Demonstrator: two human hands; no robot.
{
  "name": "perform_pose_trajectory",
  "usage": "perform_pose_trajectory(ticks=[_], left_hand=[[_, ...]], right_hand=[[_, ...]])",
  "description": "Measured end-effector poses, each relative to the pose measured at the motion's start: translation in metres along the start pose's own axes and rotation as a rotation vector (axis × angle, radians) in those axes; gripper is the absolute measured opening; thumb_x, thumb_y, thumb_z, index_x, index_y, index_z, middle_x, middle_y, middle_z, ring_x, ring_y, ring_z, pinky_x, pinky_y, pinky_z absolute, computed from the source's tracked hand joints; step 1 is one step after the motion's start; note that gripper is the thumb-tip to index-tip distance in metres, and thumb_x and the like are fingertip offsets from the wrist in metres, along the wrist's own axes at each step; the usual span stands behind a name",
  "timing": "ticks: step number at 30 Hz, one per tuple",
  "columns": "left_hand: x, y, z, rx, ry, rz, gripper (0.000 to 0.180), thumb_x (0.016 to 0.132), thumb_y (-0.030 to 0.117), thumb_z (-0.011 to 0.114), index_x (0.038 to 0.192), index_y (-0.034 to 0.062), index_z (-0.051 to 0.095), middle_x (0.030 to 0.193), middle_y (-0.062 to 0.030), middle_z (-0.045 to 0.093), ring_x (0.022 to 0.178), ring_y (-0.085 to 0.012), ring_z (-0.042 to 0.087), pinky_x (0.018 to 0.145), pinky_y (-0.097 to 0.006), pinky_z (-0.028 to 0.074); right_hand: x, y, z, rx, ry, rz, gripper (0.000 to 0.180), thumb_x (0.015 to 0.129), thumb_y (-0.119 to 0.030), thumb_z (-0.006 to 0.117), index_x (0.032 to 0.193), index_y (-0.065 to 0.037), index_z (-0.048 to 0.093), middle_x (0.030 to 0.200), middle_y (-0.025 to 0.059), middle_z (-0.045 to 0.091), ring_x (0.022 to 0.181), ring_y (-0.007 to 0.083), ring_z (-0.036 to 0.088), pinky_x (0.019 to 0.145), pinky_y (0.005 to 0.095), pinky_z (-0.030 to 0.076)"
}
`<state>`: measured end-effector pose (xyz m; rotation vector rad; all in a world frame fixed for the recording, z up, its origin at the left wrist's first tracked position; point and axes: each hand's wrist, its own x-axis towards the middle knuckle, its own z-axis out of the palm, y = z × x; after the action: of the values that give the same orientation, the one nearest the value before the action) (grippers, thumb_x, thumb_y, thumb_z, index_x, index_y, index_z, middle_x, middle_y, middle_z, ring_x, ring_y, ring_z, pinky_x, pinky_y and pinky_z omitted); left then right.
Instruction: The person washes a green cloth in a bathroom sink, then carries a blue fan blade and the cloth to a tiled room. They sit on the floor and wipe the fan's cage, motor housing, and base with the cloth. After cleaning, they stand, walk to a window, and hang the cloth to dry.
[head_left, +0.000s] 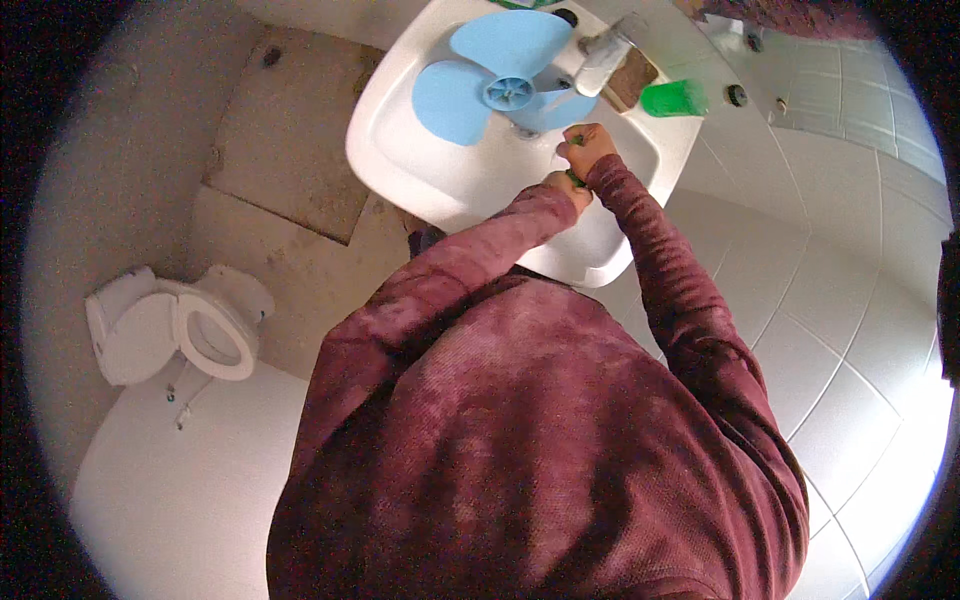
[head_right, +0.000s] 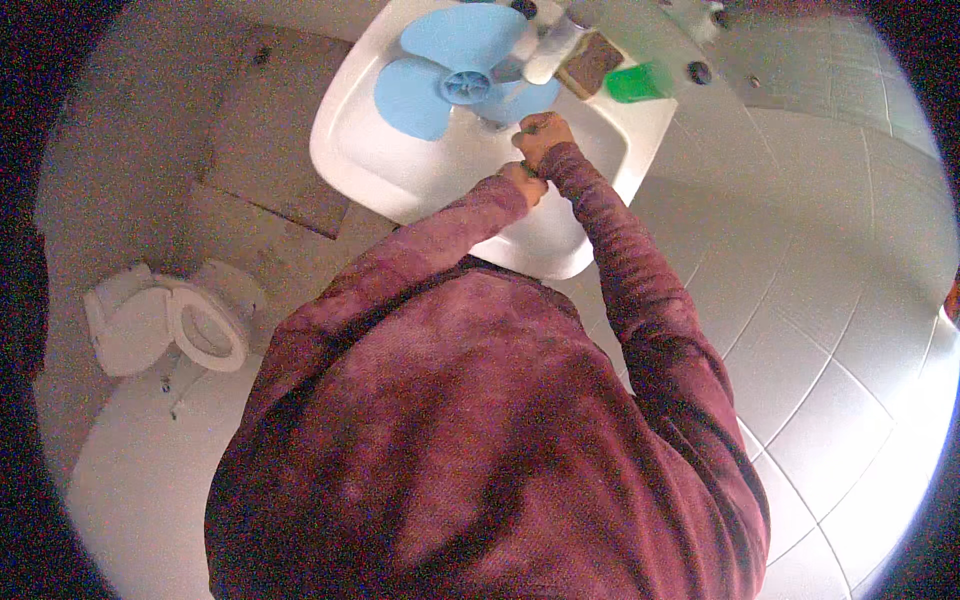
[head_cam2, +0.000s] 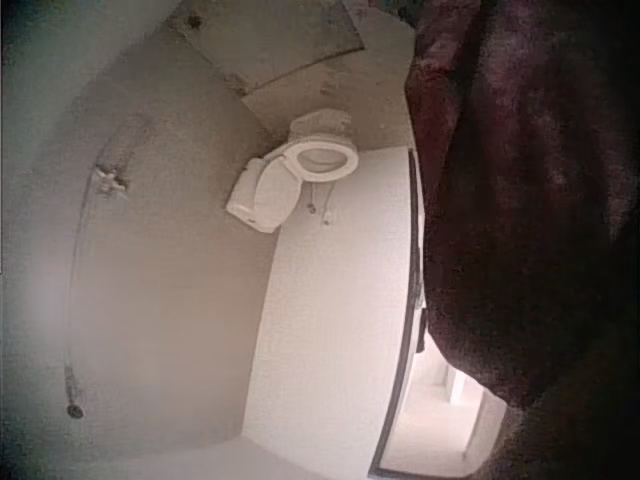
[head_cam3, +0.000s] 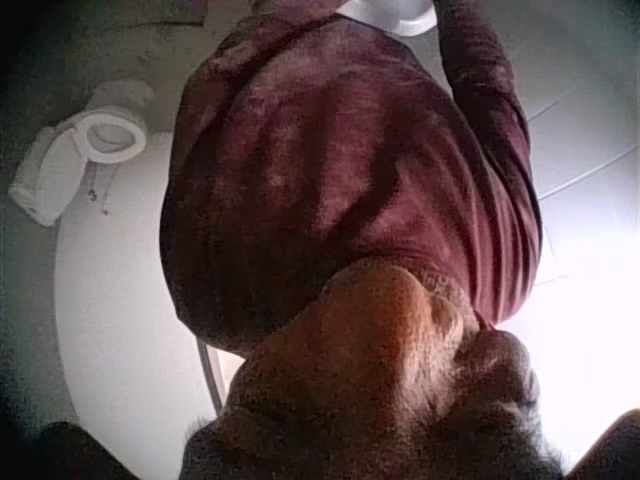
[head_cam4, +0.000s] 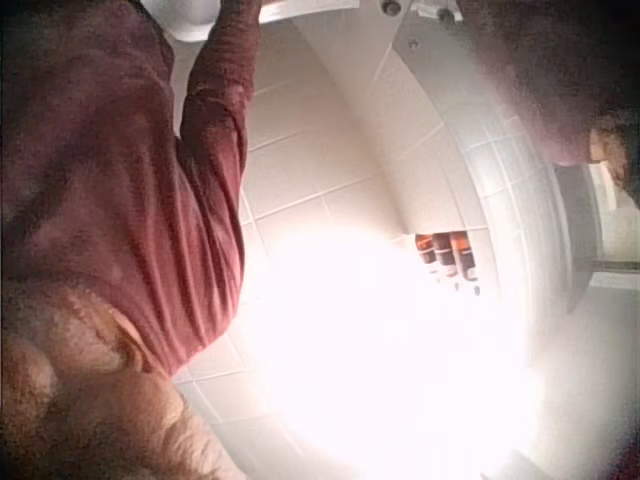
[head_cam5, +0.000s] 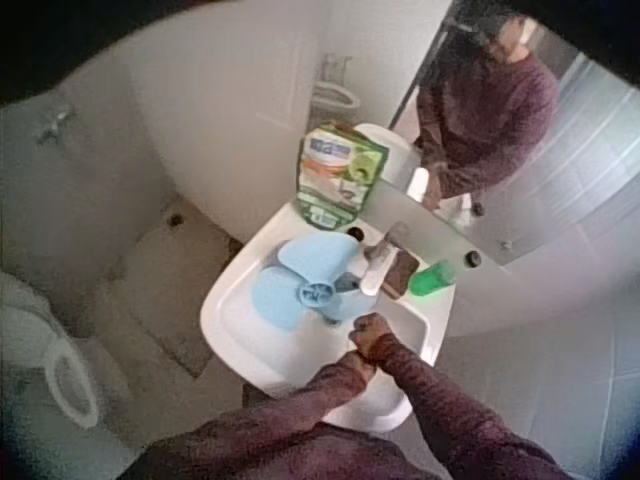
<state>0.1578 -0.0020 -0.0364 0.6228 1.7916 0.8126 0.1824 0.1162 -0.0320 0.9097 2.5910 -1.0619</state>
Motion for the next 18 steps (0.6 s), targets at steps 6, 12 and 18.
perform_pose_trajectory(ticks=[6, 12, 18], left_hand=[[-0.005, 0.005, 0.002, 0.030, 0.132, -0.249, 0.037, 0.079, 0.035, 0.064, 0.104, 0.0077, 0.061, 0.104, -0.0176, 0.065, 0.101, -0.0340, 0.061, 0.087, -0.042, 0.048], [-0.011, 0.000, 0.001, 0.038, 0.093, -0.225, 0.040, 0.080, 0.037, 0.061, 0.107, 0.0072, 0.059, 0.103, -0.0177, 0.065, 0.102, -0.0347, 0.060, 0.088, -0.042, 0.047], [0.012, -0.053, -0.045, -0.842, -0.649, 0.000, 0.029, 0.085, 0.034, 0.055, 0.097, 0.0080, 0.053, 0.067, -0.0036, 0.056, 0.053, -0.0194, 0.052, 0.050, -0.035, 0.043]], right_hand=[[0.017, 0.003, 0.022, -0.398, 0.003, 0.162, 0.019, 0.068, -0.024, 0.059, 0.074, -0.007, 0.066, 0.086, 0.0164, 0.065, 0.086, 0.0327, 0.064, 0.083, 0.0394, 0.050], [0.006, -0.003, 0.020, -0.353, 0.036, 0.203, 0.027, 0.070, -0.031, 0.066, 0.077, -0.005, 0.067, 0.077, 0.0178, 0.065, 0.081, 0.0288, 0.065, 0.080, 0.0352, 0.050], [-0.056, -0.042, -0.031, 0.424, -0.021, -0.292, 0.038, 0.075, -0.019, 0.064, 0.110, -0.007, 0.055, 0.119, 0.0165, 0.053, 0.104, 0.0328, 0.055, 0.086, 0.0361, 0.046]])
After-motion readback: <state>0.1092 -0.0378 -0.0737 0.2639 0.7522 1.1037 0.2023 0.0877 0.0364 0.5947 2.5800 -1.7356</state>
